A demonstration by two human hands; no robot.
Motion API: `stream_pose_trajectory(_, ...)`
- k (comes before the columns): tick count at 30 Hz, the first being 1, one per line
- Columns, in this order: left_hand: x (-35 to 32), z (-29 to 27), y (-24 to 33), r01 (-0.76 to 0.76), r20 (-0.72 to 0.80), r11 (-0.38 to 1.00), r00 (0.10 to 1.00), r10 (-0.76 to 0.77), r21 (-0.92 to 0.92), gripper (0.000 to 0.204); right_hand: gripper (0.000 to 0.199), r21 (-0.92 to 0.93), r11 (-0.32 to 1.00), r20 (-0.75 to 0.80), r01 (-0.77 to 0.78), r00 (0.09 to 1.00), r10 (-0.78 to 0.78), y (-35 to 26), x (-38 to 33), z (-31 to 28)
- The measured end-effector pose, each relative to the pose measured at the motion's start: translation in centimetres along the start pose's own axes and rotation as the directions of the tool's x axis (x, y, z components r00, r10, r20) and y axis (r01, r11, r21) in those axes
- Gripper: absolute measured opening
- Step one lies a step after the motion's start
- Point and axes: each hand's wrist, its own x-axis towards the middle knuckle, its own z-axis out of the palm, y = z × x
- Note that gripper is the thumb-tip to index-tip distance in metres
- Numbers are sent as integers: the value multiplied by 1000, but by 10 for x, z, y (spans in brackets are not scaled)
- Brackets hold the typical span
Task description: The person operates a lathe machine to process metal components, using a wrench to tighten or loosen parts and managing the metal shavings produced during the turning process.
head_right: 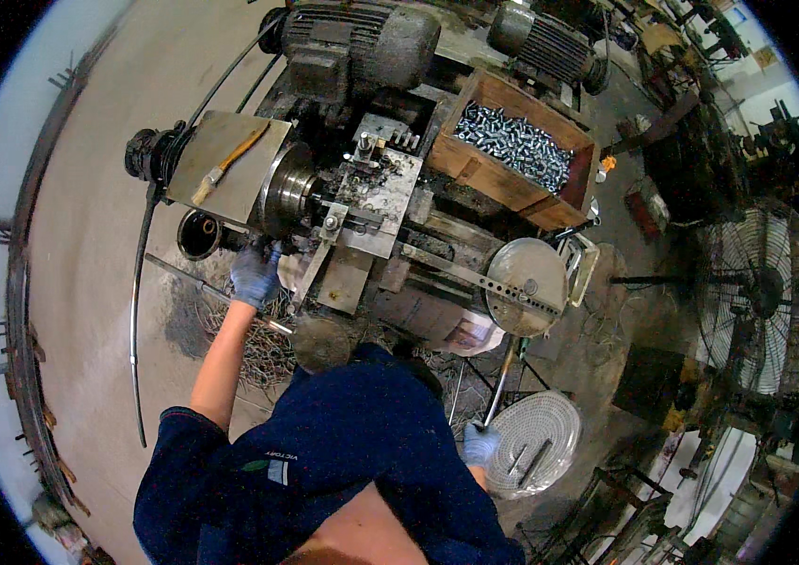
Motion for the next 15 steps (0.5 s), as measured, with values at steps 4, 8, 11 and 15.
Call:
stream_pose_trajectory(4, -2, -6, 9, 62, 1, 995, 998, -62, -77, 40, 9, 303, 939, 119, -164, 984, 134, 46, 16, 38)
stream_pose_trajectory(8, 1, 3, 3, 38, -37, 997, 998, -41, -72, 38, 4, 461, 846, 224, -268, 958, 181, 50, 7, 58)
stream_pose_trajectory(11, -2, -14, 18, 10, 15, 998, 1000, -9, -65, 35, 10, 366, 918, 221, -151, 973, 72, 8, -14, 28)
stream_pose_trajectory(15, -4, -7, 5, 93, 84, 953, 994, -72, -288, 38, 17, 279, 953, 125, -117, 989, 85, -66, -38, -25)
